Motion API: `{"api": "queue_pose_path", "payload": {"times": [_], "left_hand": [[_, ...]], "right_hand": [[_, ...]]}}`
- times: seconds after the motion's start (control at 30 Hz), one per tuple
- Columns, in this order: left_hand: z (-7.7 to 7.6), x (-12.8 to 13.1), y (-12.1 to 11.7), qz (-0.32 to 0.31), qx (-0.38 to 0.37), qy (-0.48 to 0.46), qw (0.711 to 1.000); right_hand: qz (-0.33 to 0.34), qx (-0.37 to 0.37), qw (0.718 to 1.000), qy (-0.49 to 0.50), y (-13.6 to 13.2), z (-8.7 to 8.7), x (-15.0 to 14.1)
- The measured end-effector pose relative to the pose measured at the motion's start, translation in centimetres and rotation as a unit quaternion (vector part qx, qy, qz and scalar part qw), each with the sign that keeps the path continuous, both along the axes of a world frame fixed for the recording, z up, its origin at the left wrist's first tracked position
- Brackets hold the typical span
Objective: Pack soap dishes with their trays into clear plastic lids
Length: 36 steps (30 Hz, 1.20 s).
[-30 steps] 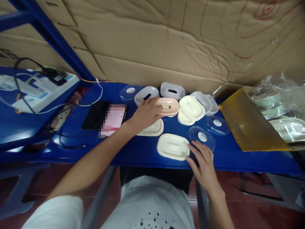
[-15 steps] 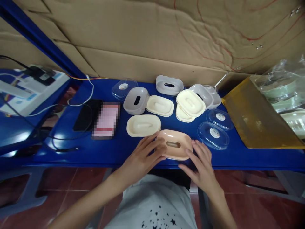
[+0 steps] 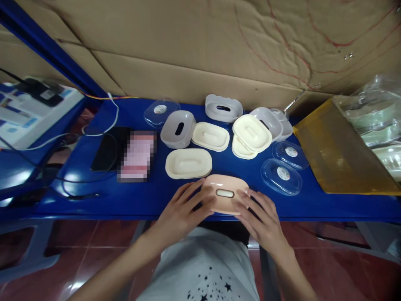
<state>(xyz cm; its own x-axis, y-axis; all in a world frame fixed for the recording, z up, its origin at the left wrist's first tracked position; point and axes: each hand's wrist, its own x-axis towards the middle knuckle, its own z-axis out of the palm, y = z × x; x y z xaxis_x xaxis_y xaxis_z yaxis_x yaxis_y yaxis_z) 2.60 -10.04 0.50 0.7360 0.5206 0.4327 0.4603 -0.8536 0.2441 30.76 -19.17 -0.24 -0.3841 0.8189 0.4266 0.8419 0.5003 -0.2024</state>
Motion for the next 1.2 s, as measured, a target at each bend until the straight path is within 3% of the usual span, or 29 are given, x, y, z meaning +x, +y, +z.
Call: {"api": "queue_pose_path", "payload": {"times": [0.1,0.23,0.3,0.43,0.57,0.73,0.87,1.2], "left_hand": [[-0.1,-0.1,-0.1,0.001,-0.008,0.003,1.0],[-0.1,-0.3,-0.1,-0.002,-0.022,-0.006,1.0],[-0.1,-0.2,-0.1,-0.001,-0.022,-0.016,1.0],[-0.2,0.1,-0.1,0.015,-0.033,-0.047,0.998],[-0.4,0.6,-0.2,0.034,-0.074,-0.072,0.994],[-0.8,0.8,-0.1,0.034,-0.103,-0.086,0.99],[-1.0,0.8,-0.1,0.036,-0.13,-0.092,0.987],[-0.4,0.6,0.2,0.02,-0.142,-0.094,0.985]], "right_hand": [[-0.026,-0.012,1.0,-0.008,0.5,0.1,2.2],[-0.24,0.01,0.971,0.006,1.7,0.0,7.4],[-0.274,-0.013,0.962,0.019,2.0,0.0,9.5],[-0.229,-0.058,0.967,0.095,1.5,0.5,9.2],[-0.15,-0.087,0.974,0.147,0.5,1.4,4.2],[-0.055,-0.079,0.991,0.092,0.7,1.7,-0.4],[-0.019,-0.062,0.996,0.065,1.5,1.4,-1.2],[-0.022,-0.046,0.999,0.016,1.7,0.6,-1.8]]}}
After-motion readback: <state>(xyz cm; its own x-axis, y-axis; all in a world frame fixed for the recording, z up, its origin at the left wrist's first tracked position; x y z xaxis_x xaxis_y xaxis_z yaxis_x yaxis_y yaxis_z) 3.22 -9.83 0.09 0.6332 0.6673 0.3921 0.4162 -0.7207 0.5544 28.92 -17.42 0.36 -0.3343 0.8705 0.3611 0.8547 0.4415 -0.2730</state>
